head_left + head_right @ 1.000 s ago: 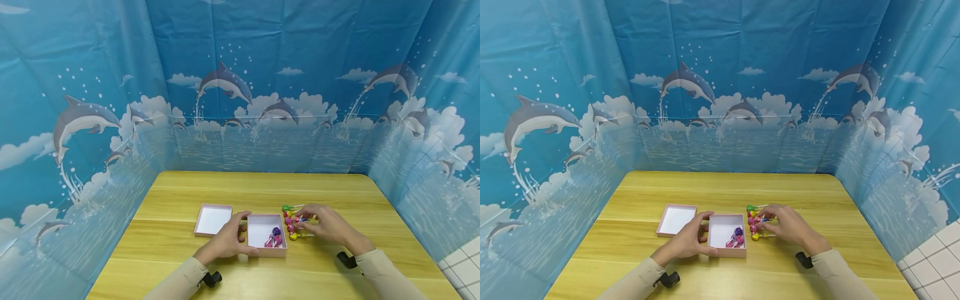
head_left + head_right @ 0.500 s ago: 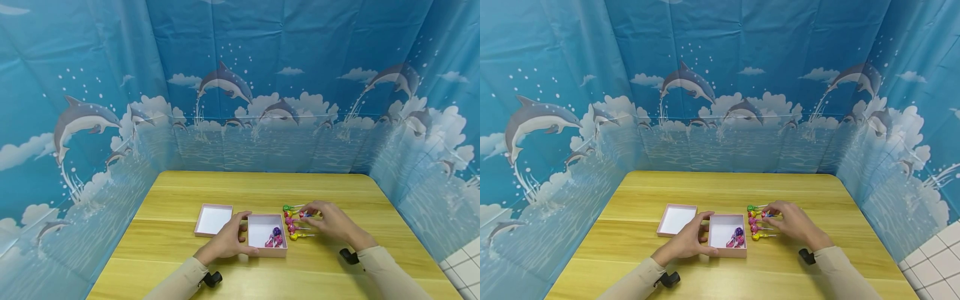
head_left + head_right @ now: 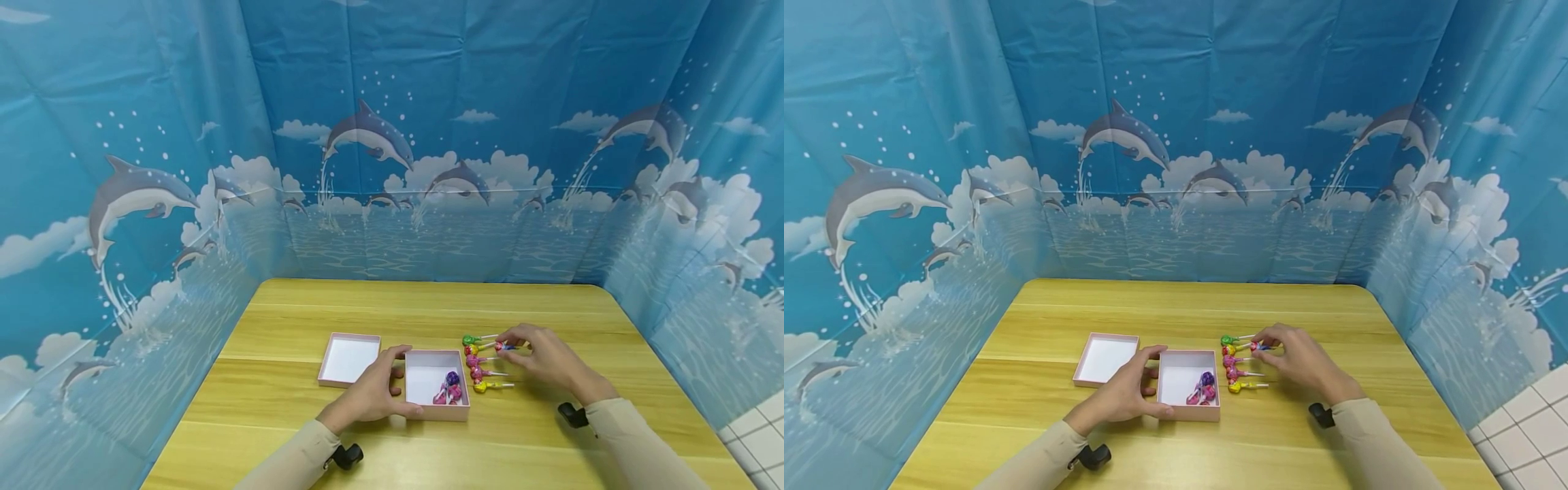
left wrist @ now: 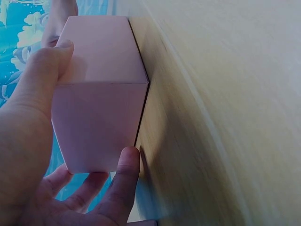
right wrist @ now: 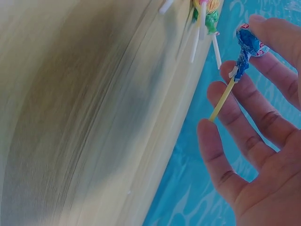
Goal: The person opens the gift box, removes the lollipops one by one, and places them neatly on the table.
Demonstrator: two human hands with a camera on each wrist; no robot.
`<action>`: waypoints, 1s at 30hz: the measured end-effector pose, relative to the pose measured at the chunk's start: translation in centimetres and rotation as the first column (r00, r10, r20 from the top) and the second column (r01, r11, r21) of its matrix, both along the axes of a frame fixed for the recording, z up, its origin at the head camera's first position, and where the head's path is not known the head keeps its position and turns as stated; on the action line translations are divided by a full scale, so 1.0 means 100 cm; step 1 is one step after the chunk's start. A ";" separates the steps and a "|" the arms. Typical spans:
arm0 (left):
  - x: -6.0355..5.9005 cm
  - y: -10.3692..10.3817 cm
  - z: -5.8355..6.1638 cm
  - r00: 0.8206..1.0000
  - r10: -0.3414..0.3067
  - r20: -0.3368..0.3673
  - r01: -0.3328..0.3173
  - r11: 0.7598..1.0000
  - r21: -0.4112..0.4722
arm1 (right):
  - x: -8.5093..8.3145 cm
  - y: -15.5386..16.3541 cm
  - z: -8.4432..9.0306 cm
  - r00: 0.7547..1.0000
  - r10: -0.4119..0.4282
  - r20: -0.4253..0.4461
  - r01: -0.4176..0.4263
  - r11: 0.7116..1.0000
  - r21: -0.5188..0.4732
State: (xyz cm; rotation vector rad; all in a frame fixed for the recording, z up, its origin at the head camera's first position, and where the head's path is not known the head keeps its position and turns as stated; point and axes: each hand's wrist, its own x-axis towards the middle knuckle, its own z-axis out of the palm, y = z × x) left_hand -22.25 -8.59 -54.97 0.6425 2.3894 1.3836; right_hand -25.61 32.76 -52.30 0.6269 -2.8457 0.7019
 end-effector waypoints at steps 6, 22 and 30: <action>0.001 0.000 0.000 1.000 0.000 -0.001 0.000 1.000 -0.003 | -0.005 0.004 -0.002 1.000 -0.014 0.014 0.014 1.000 0.003; 0.001 0.001 0.000 1.000 0.002 -0.016 -0.002 1.000 -0.013 | -0.019 0.018 -0.010 0.999 -0.041 -0.005 0.041 0.999 -0.006; -0.001 0.001 -0.002 1.000 0.002 -0.017 -0.002 1.000 -0.017 | -0.027 0.023 -0.015 0.999 -0.048 0.009 0.048 0.999 -0.015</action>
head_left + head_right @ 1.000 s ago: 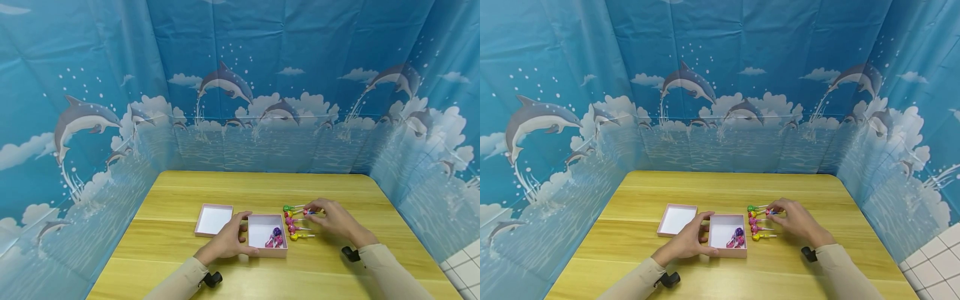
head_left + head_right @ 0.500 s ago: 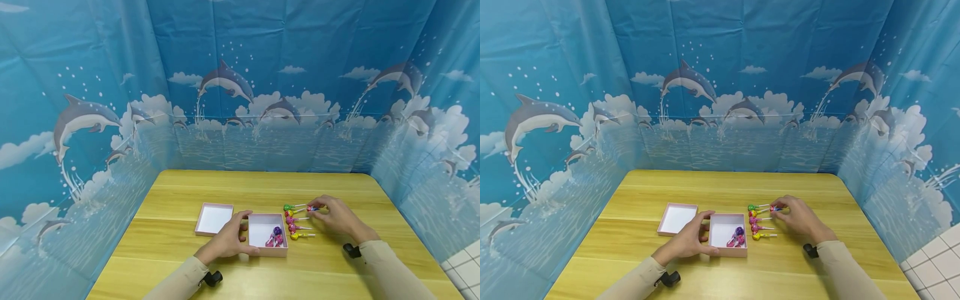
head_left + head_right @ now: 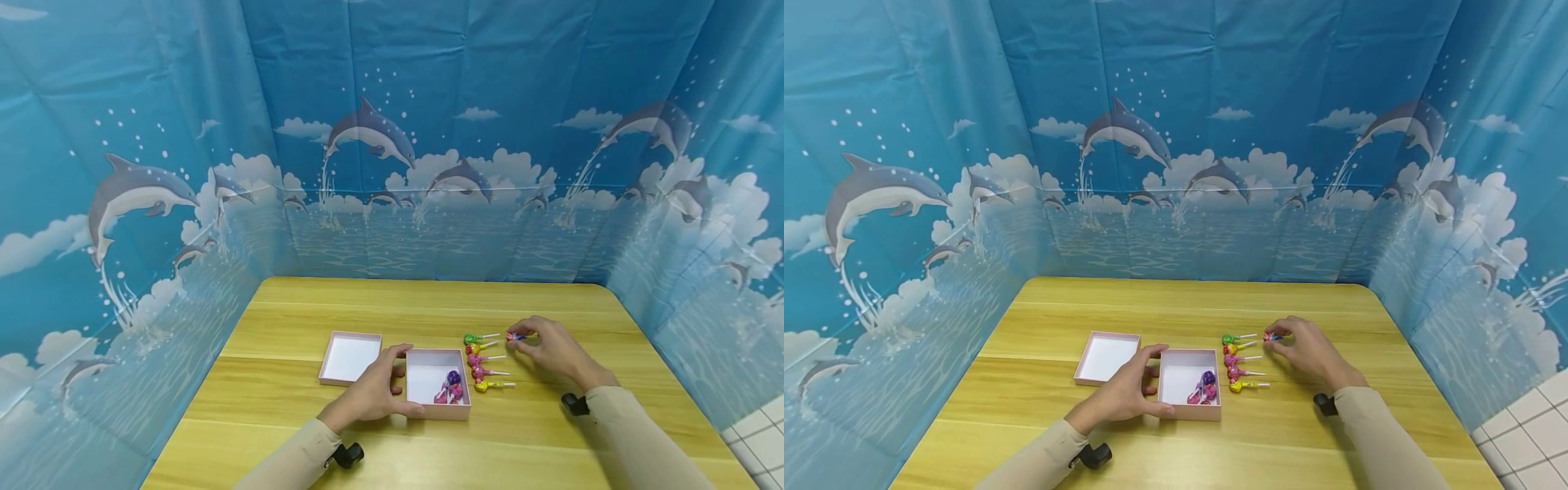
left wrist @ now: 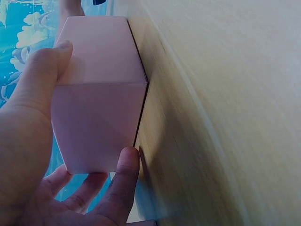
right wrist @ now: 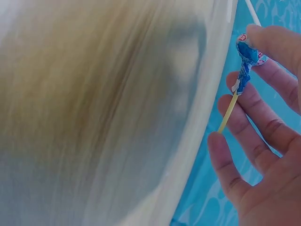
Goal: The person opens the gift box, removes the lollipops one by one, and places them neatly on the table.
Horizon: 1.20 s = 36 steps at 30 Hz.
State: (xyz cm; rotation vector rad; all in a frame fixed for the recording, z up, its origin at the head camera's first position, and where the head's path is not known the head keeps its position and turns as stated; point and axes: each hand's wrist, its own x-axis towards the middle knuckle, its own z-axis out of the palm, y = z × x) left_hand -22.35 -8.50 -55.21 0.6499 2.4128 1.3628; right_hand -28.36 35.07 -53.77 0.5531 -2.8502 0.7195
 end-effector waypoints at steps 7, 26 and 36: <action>-0.001 0.000 -0.001 1.000 -0.004 -0.001 0.004 1.000 0.014 | -0.008 0.003 -0.010 1.000 -0.024 0.014 0.024 1.000 0.003; 0.000 0.000 0.002 1.000 -0.001 -0.004 0.001 1.000 0.011 | -0.016 0.004 -0.022 0.997 -0.058 0.054 0.058 0.998 0.001; -0.001 0.000 0.000 1.000 0.000 0.000 0.000 1.000 0.013 | -0.013 0.003 -0.020 0.996 -0.071 0.047 0.071 0.997 -0.001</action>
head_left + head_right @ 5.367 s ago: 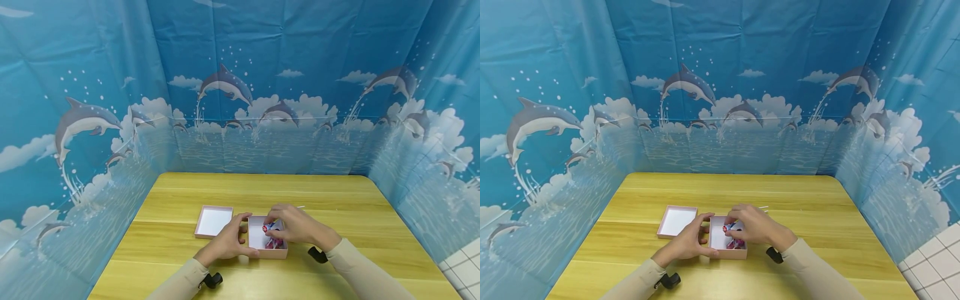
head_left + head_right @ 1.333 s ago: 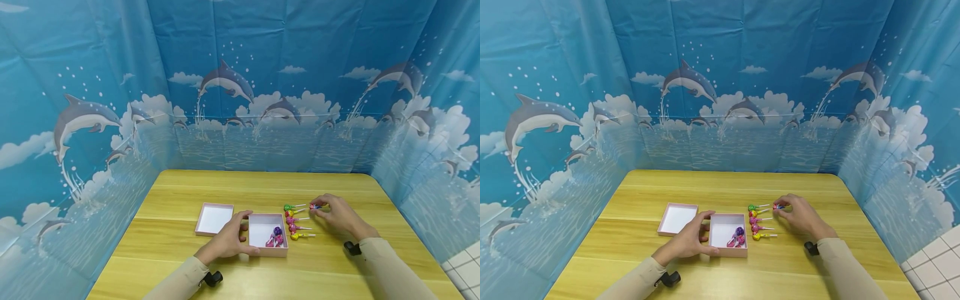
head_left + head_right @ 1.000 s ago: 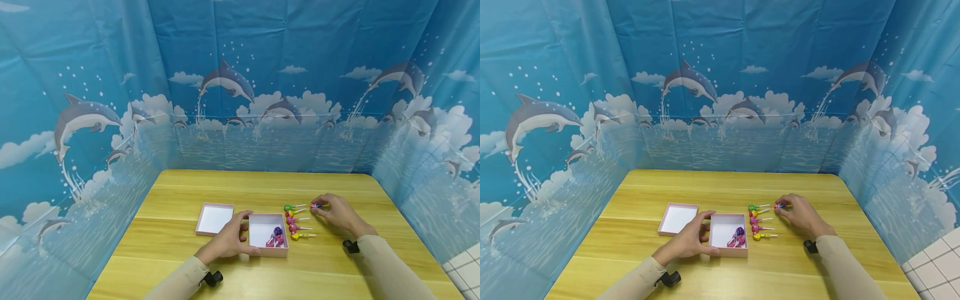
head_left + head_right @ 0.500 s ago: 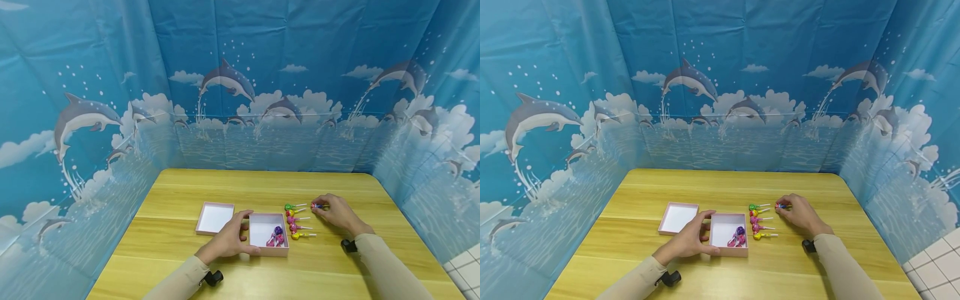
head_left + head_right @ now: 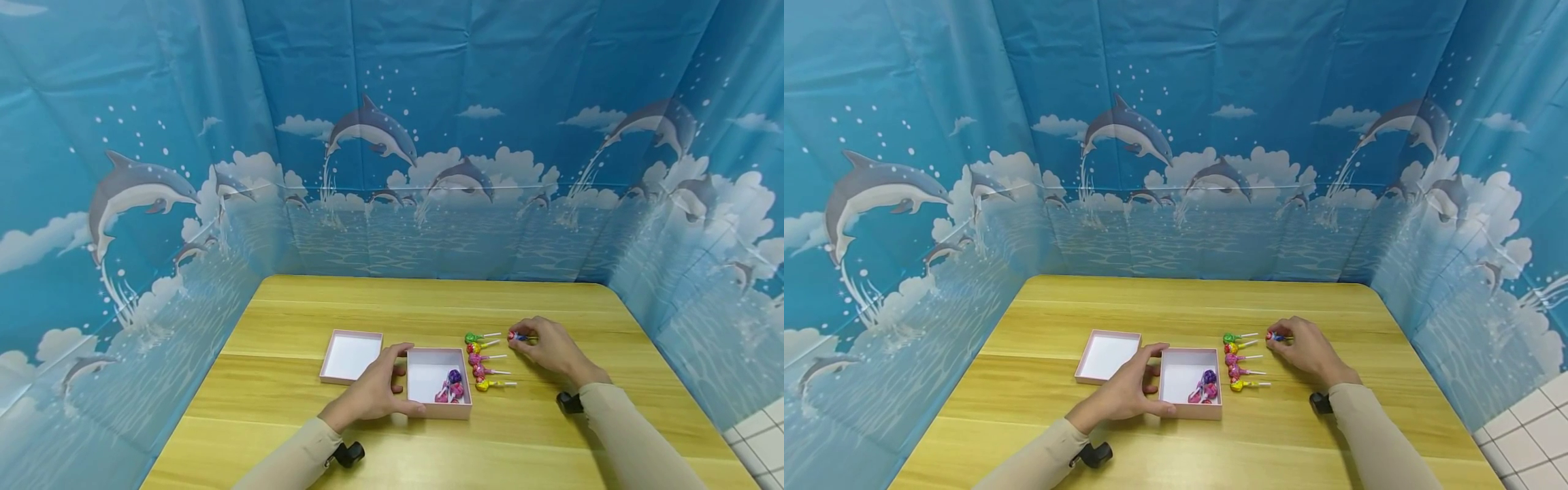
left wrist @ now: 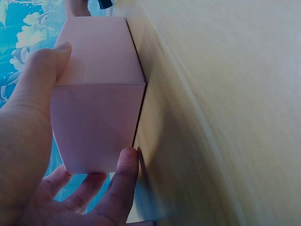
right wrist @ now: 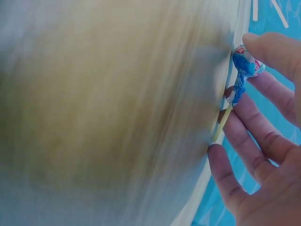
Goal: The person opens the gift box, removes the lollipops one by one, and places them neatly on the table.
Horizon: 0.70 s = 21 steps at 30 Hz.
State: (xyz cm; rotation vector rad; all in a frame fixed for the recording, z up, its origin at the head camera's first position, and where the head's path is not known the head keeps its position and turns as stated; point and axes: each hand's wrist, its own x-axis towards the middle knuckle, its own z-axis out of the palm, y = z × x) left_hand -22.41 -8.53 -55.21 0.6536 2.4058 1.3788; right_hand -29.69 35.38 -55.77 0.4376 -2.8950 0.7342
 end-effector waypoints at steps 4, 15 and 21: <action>0.000 0.000 0.000 1.000 -0.002 -0.006 0.002 1.000 -0.004 | 0.000 0.001 0.000 1.000 0.001 0.007 -0.001 1.000 0.001; 0.001 -0.001 0.001 1.000 -0.012 -0.018 0.012 1.000 -0.010 | 0.004 0.004 0.009 1.000 -0.014 0.026 0.015 1.000 -0.007; 0.001 -0.001 -0.001 1.000 -0.010 -0.013 0.010 1.000 -0.010 | 0.008 0.003 0.012 1.000 0.002 -0.022 -0.002 1.000 0.004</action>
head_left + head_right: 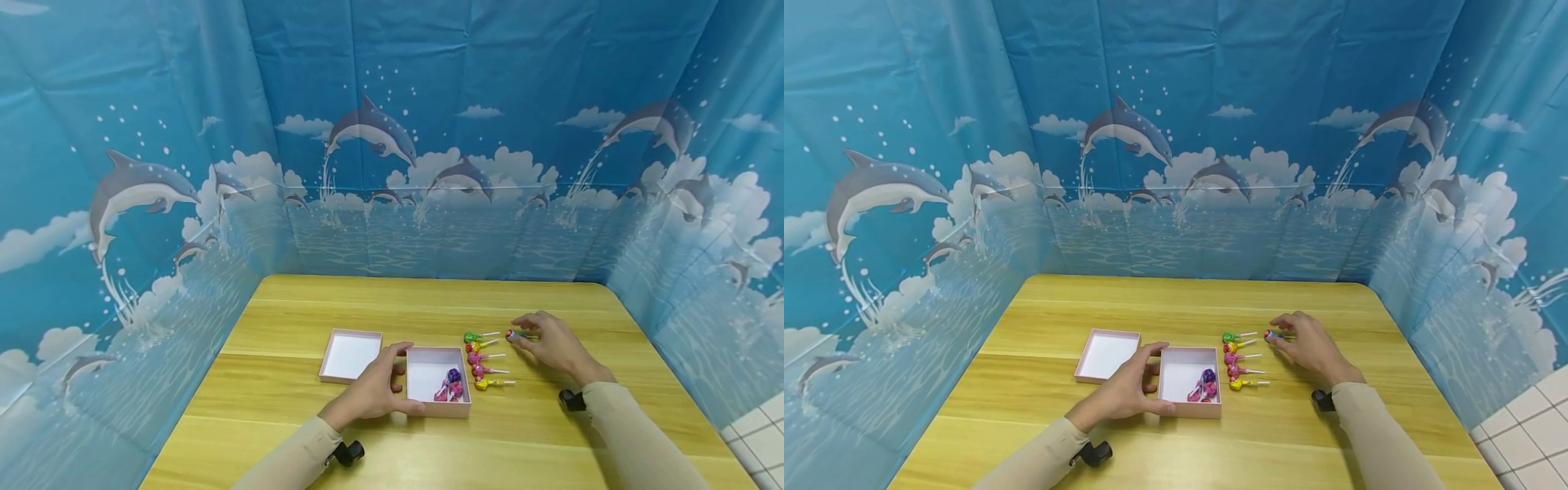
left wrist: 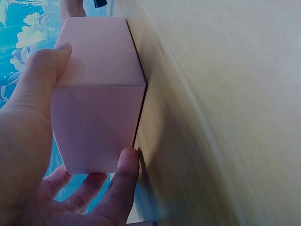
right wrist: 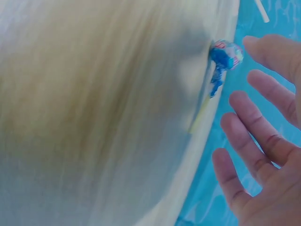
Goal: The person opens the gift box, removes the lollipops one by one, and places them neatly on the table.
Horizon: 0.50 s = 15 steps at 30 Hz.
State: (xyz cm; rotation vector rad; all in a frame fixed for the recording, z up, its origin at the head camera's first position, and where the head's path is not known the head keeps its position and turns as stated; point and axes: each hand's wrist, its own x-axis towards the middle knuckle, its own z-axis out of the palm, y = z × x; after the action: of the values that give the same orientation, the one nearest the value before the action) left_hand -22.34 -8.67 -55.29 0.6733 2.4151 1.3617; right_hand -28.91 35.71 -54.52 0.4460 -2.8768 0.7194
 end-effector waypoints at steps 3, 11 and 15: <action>0.000 0.000 0.000 1.000 0.000 0.000 0.000 1.000 0.001 | 0.003 -0.004 0.005 0.999 0.014 -0.031 -0.013 1.000 0.012; 0.000 0.001 0.002 1.000 0.005 0.002 -0.005 1.000 -0.003 | 0.012 -0.021 0.021 0.993 0.049 -0.110 -0.044 0.998 0.054; 0.001 0.002 0.003 1.000 0.010 0.008 -0.010 1.000 -0.004 | 0.018 -0.033 0.030 0.983 0.094 -0.157 -0.083 0.994 0.075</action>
State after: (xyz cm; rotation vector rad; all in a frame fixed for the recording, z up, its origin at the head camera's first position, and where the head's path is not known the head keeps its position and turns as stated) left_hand -22.26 -8.49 -55.03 0.6551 2.4177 1.3599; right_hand -27.13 32.42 -51.50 0.6147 -2.7518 0.5704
